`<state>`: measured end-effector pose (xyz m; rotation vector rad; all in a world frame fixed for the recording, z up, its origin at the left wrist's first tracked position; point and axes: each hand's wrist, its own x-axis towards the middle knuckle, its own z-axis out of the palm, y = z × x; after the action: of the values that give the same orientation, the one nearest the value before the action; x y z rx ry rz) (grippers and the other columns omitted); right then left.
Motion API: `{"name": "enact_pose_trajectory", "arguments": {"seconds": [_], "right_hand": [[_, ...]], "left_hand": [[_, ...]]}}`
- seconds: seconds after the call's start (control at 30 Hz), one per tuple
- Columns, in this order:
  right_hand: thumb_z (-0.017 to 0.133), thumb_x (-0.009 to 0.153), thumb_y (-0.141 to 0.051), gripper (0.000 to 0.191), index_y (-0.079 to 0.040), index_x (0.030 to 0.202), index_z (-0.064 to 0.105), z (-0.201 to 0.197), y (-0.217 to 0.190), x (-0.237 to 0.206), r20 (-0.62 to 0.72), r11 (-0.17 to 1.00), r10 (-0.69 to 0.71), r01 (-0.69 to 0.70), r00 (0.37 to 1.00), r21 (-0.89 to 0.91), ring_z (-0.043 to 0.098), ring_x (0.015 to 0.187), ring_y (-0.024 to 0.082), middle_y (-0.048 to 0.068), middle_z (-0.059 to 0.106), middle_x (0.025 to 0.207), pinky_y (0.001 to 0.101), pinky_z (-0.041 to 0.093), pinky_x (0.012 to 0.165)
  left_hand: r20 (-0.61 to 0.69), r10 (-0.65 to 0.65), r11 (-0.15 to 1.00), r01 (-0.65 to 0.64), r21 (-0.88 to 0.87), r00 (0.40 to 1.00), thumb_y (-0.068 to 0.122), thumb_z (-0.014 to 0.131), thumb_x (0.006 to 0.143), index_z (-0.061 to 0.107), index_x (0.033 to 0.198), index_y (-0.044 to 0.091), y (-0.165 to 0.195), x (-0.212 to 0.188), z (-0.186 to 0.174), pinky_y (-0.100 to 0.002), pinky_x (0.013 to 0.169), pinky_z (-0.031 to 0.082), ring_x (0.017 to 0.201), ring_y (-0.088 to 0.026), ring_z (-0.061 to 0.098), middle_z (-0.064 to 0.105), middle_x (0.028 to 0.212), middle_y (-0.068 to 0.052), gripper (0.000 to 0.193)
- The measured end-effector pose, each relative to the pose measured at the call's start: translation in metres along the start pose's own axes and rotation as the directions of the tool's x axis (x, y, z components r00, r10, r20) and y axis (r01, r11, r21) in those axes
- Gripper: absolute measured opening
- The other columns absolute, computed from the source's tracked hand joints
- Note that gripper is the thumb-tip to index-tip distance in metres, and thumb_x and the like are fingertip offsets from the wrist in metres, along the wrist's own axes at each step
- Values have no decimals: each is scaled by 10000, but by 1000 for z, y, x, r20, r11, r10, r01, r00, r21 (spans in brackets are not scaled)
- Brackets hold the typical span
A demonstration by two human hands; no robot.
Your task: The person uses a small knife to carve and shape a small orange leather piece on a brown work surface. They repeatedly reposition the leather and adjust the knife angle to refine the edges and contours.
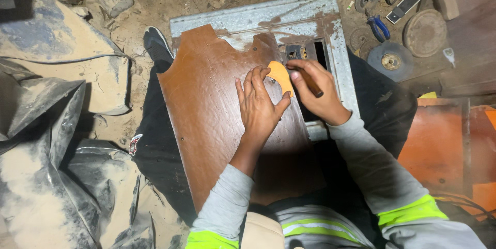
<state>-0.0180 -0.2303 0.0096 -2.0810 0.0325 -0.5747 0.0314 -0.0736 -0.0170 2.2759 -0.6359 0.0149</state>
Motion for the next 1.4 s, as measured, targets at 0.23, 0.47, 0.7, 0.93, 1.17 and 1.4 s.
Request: {"name": "enact_pose_trajectory", "arguments": {"seconds": [0.23,0.47,0.7,0.93,1.17,1.4], "right_hand": [[680,955,-27,124,13,1066,720,-12,-20,10,93,995,66,-72,994,68,730,820,178,116,741,941,277,560,723],[692,937,-4,65,15,989,727,-11,-21,13,132,993,-42,27,990,114,736,796,187,116,737,900,272,565,709],[710,919,-4,68,1,983,733,-10,-7,13,180,987,-148,135,973,83,716,812,223,124,728,896,309,558,722],[728,898,-36,87,-18,983,733,-5,-4,17,223,992,-127,122,967,36,690,812,257,112,713,876,346,537,738],[720,849,-70,76,-12,869,676,-10,-22,21,294,947,-210,269,932,-174,640,756,311,120,665,772,438,476,718],[692,902,-143,147,-10,949,734,-41,-34,41,315,988,112,-73,942,-134,716,680,206,132,739,802,336,531,624]], "left_hand": [[-2,-29,999,29,-18,1000,308,858,760,307,1474,-27,1,-1,-2,-595,1250,140,1404,-327,452,602,1408,-111,962],[-5,-32,999,32,-23,999,371,884,726,252,1480,-62,1,-1,0,-579,1245,135,1393,-352,462,603,1399,-106,1075],[-26,-2,1000,2,-12,1000,362,892,722,284,1471,-38,-1,0,3,-587,1242,149,1390,-332,455,603,1386,-105,1045],[-13,5,1000,-5,5,1000,351,904,704,343,1427,-12,-2,0,2,-612,1227,153,1401,-336,433,598,1379,-107,984],[-25,13,999,-12,35,1000,239,890,688,339,1440,-19,-2,-1,5,-619,1236,168,1394,-362,439,601,1379,-104,967],[-15,20,999,-20,38,1000,302,885,700,342,1422,-23,-4,2,5,-627,1215,159,1383,-393,427,593,1377,-122,960]]}}
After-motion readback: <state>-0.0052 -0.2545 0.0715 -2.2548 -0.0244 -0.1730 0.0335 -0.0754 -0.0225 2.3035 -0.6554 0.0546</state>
